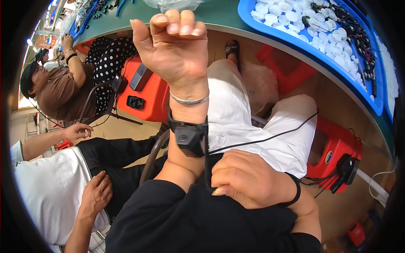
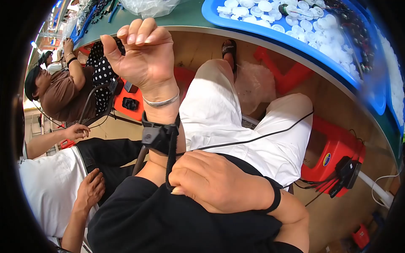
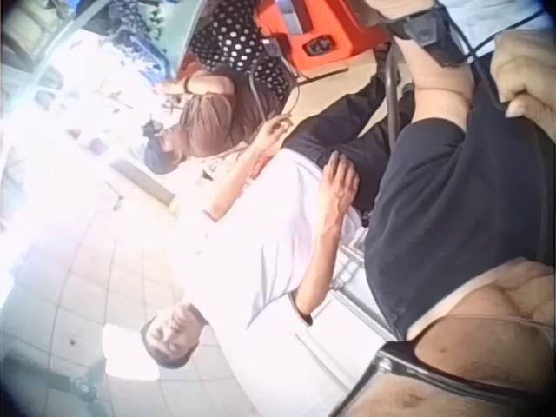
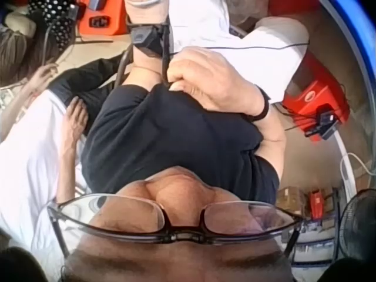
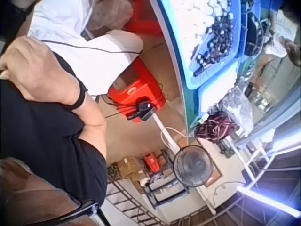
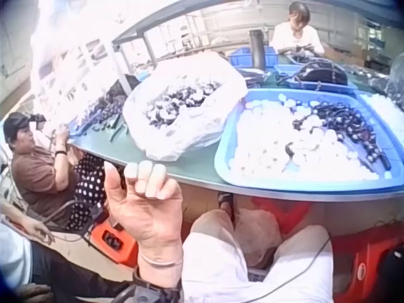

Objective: Manually assembling small electronic parts and plastic housings at a factory workstation.

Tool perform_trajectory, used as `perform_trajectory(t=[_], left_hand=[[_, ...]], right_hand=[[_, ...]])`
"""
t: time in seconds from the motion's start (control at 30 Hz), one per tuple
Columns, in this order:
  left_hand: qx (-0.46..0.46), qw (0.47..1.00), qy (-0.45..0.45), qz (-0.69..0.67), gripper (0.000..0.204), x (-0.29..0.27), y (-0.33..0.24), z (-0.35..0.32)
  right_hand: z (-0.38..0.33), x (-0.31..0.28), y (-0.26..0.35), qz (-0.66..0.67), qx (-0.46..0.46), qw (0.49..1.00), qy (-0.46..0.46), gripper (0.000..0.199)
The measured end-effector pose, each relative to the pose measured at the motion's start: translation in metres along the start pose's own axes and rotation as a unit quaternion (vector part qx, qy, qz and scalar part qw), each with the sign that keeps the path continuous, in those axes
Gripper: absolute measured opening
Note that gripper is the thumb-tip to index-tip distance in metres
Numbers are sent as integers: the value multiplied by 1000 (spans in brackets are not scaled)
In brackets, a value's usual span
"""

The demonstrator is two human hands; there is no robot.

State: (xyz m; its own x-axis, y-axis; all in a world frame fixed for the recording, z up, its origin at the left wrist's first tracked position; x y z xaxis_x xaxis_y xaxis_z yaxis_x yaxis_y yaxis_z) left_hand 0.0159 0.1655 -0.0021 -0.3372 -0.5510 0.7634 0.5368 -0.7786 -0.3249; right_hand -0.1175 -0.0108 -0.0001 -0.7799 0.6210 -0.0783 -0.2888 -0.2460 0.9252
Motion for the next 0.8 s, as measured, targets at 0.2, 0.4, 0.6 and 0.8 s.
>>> perform_trajectory(t=[0.2, 0.4, 0.6, 0.8], left_hand=[[-107, 907, -186, -362, 16, -3, 11, -10], [-176, 819, -270, -474, 13, 19, 22, -17], [-223, 783, -275, -511, 13, 33, 30, -21], [-206, 768, -315, -519, 14, 21, 30, -24]], right_hand=[[-10, -18, -43, 154, 122, 978, -76, 10], [-12, -14, -53, 224, 151, 961, -55, 12], [-6, -17, -48, 196, 208, 958, -17, 26], [7, -16, -49, -57, 108, 992, -22, 34]])
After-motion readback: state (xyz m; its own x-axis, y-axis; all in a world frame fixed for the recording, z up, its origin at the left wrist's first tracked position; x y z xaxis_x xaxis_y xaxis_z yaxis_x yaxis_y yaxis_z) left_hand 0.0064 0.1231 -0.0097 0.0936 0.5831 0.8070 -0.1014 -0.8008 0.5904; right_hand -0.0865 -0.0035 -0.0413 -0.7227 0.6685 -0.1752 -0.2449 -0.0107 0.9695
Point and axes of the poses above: each hand's wrist, its own z-axis towards the middle knuckle, its own x-axis out of the palm, y = z × x, the point moved 4 cm from there along z, towards the middle knuckle, and after that the axes turned 6 degrees about x, right-handed, at the moved point
